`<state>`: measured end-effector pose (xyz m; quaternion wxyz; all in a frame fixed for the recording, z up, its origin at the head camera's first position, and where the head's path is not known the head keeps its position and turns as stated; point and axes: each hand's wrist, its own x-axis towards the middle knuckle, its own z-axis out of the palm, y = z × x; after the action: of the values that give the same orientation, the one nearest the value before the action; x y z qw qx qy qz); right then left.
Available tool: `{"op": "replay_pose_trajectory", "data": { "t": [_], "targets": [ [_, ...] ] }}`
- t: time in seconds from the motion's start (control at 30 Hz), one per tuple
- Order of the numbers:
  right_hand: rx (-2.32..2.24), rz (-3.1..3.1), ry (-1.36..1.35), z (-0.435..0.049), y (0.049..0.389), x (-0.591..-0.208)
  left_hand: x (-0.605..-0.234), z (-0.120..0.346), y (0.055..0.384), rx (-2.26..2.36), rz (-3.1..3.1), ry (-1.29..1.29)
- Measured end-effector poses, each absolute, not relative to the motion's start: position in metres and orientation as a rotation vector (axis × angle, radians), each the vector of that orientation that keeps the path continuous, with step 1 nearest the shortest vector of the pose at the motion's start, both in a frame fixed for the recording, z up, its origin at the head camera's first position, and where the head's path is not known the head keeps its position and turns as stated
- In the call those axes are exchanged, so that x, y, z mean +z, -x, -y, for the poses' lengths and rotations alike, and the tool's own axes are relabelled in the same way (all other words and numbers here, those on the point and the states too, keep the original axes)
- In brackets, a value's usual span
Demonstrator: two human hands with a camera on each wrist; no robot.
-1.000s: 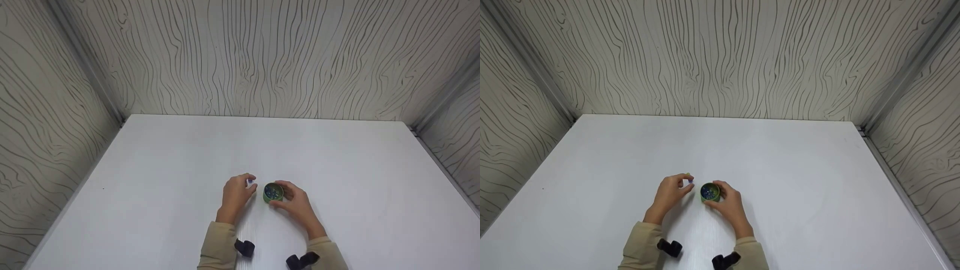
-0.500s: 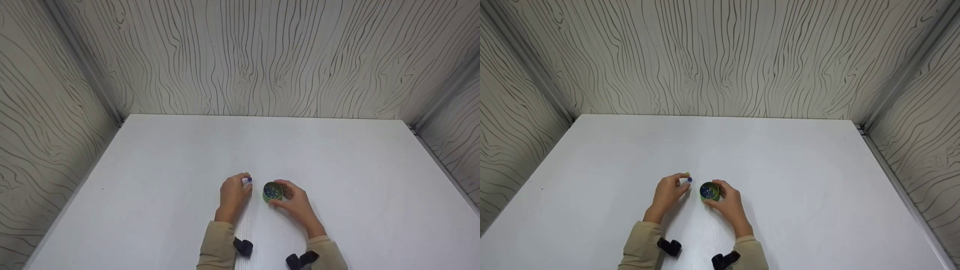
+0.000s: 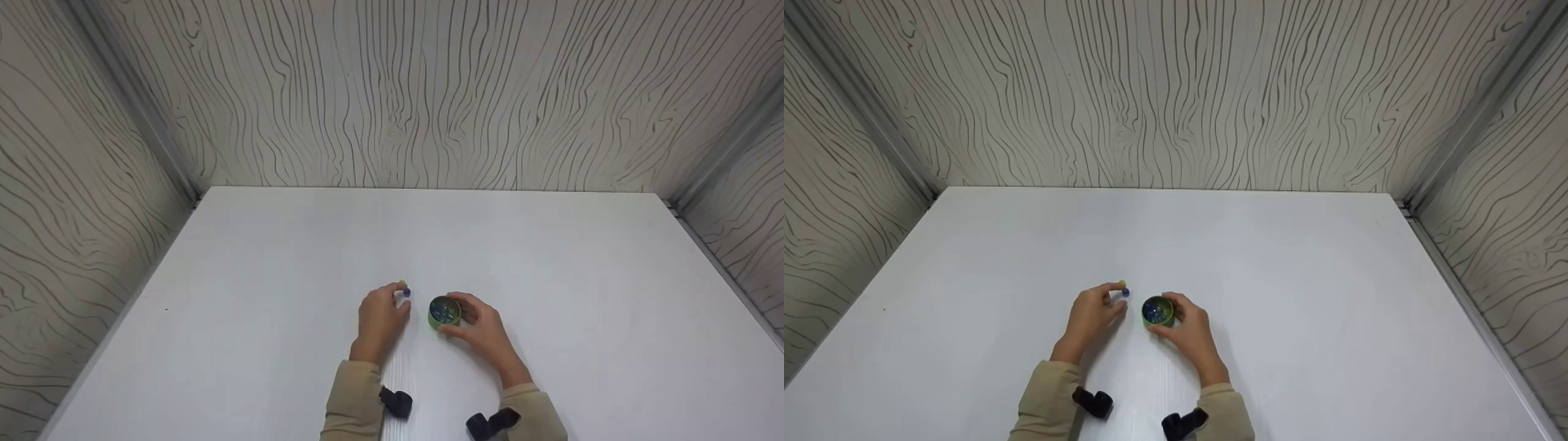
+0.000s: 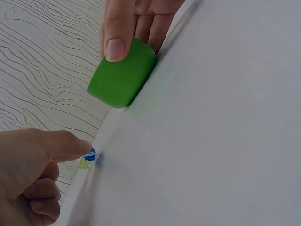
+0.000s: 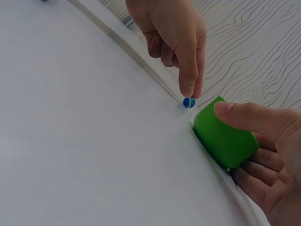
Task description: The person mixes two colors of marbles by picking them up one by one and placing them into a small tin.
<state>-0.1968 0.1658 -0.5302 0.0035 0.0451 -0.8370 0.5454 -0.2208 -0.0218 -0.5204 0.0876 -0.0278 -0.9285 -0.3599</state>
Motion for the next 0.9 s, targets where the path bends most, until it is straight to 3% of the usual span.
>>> {"op": "replay_pose_trajectory", "data": {
  "t": [0.9],
  "targets": [
    [1.722, 2.634, -0.145, -0.1670, 0.1959, -0.5294, -0.5229, 0.0162, 0.2237, -1.043, 2.818, 0.107]
  ]
}}
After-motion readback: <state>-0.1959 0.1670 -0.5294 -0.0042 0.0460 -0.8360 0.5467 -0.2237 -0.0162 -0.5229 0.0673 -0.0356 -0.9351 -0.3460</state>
